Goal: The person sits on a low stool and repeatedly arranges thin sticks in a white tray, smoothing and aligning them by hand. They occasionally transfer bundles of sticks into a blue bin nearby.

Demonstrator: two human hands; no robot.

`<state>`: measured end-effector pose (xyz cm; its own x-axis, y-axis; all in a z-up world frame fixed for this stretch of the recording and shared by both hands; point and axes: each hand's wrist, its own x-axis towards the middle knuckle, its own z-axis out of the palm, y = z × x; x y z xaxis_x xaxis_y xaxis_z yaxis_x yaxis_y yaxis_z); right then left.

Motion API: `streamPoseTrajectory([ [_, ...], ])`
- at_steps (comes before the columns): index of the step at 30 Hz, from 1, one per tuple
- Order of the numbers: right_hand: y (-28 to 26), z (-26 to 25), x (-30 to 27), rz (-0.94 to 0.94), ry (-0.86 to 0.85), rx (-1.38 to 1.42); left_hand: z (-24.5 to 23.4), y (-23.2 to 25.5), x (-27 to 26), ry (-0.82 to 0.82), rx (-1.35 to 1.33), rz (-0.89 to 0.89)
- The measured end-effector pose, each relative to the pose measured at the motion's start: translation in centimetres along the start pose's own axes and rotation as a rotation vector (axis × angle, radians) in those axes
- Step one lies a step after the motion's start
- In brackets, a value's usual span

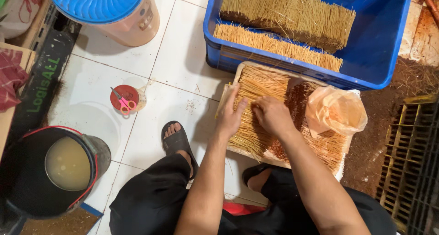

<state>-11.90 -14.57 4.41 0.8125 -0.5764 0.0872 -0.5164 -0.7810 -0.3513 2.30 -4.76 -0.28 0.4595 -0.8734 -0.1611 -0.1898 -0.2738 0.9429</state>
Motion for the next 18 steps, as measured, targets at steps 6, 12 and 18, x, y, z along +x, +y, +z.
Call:
streamPoseTrajectory([
  [6, 1.8, -0.4, 1.3, 0.159, 0.014, -0.045, -0.1, 0.0, 0.3, 0.021, -0.218, -0.109],
  [12, 4.4, 0.8, 1.8, 0.205, -0.262, -0.052, -0.1, -0.5, 0.9, 0.021, -0.06, -0.011],
  [18, 4.0, -1.2, 4.9, 0.225, -0.075, -0.065, 0.6, 0.0, 1.6, 0.068, -0.335, 0.035],
])
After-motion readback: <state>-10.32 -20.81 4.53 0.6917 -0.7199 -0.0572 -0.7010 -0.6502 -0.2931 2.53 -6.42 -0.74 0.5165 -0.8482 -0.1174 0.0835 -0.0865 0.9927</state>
